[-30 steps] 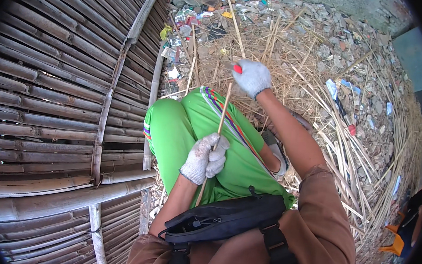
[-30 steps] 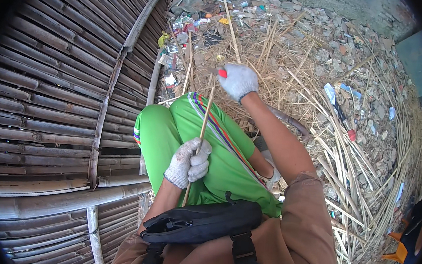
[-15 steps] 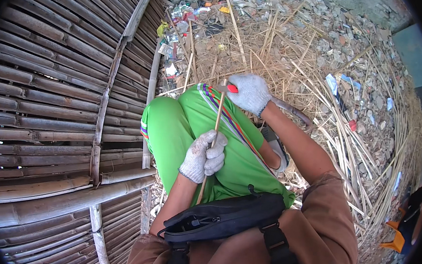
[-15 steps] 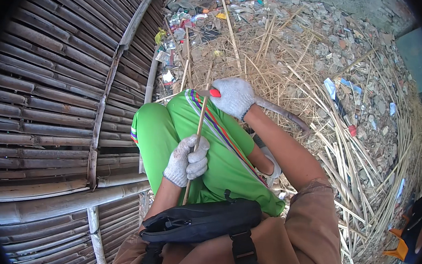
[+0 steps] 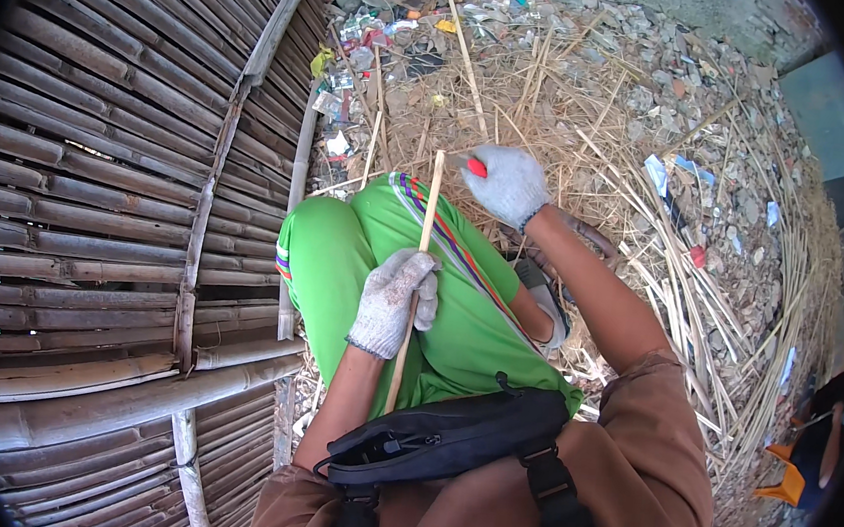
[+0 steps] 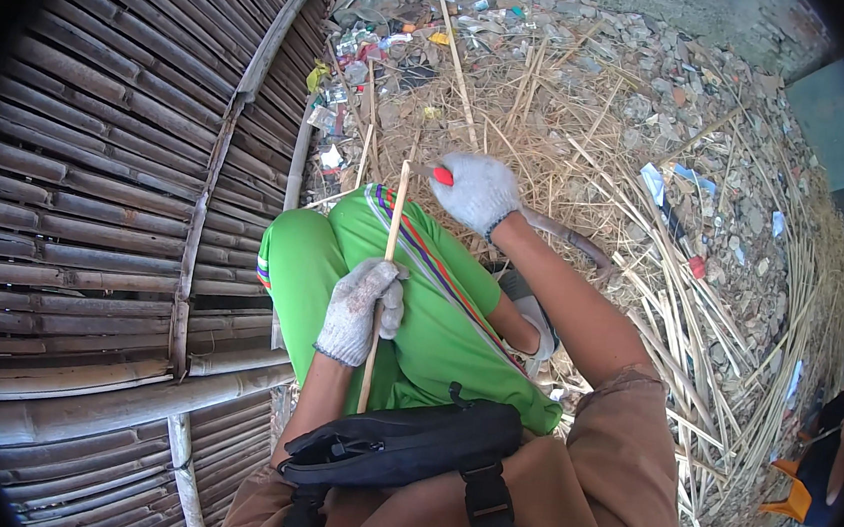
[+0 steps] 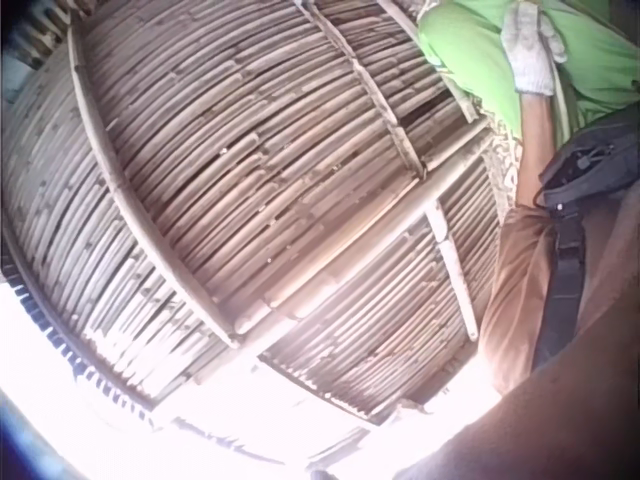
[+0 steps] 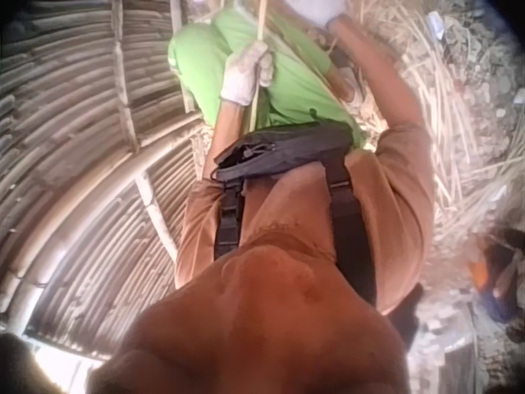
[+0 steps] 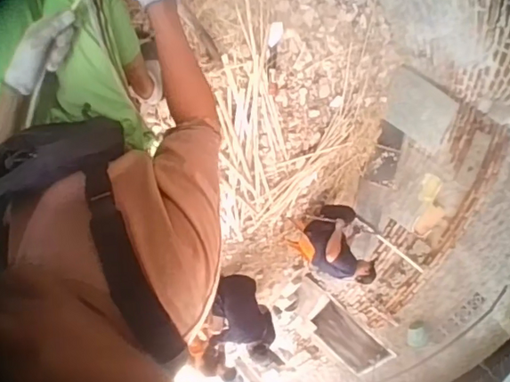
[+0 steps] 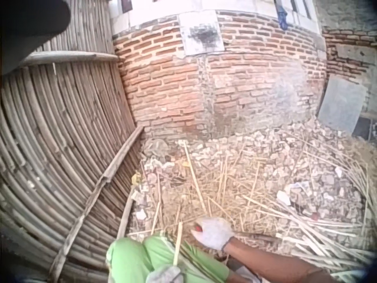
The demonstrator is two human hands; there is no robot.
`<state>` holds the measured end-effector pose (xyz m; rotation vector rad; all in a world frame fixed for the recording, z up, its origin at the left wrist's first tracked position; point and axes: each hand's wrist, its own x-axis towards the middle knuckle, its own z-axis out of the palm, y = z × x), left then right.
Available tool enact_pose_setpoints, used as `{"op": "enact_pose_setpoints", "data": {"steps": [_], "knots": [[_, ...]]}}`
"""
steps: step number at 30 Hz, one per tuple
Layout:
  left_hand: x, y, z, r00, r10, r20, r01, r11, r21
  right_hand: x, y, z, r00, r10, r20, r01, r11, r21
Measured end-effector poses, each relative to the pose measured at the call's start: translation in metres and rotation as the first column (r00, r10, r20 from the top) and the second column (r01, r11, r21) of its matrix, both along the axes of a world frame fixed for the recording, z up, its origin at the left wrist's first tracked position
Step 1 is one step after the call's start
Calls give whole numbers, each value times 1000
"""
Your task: The person peels and trims a long bamboo strip using a small blade, smoothing the surface and edges through repeated scraping and cutting actions.
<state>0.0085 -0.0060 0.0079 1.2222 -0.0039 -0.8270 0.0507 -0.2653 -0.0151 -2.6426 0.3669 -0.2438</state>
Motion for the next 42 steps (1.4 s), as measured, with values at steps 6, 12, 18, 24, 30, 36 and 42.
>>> {"op": "enact_pose_setpoints", "data": {"steps": [6, 12, 18, 24, 30, 36, 42], "knots": [[-5, -8, 8, 998, -17, 57, 2, 968, 249, -7, 24, -6, 988, 134, -72, -141, 984, -105], [-6, -8, 13, 994, -23, 106, -16, 935, 353, 14, 22, -3, 994, 86, -70, -95, 987, -132], [-26, 2, 10, 990, -86, 110, 36, 920, 390, 36, -85, 1, 963, -259, -74, 260, 966, -3], [-3, -3, 17, 975, -172, 141, 100, 905, 413, 7, -5, 0, 998, 19, 57, -50, 792, 609], [5, 18, 27, 915, -343, 213, 243, 889, 388, -5, 23, 9, 998, -11, -60, 59, 429, 901], [6, 36, 31, 940, -294, 174, 231, 922, 310, 1, 13, 8, 993, -108, -37, 70, 322, 944], [15, 3, 15, 962, -186, 201, 100, 922, 374, -15, 9, -12, 997, 29, -68, -17, 984, 176]]}}
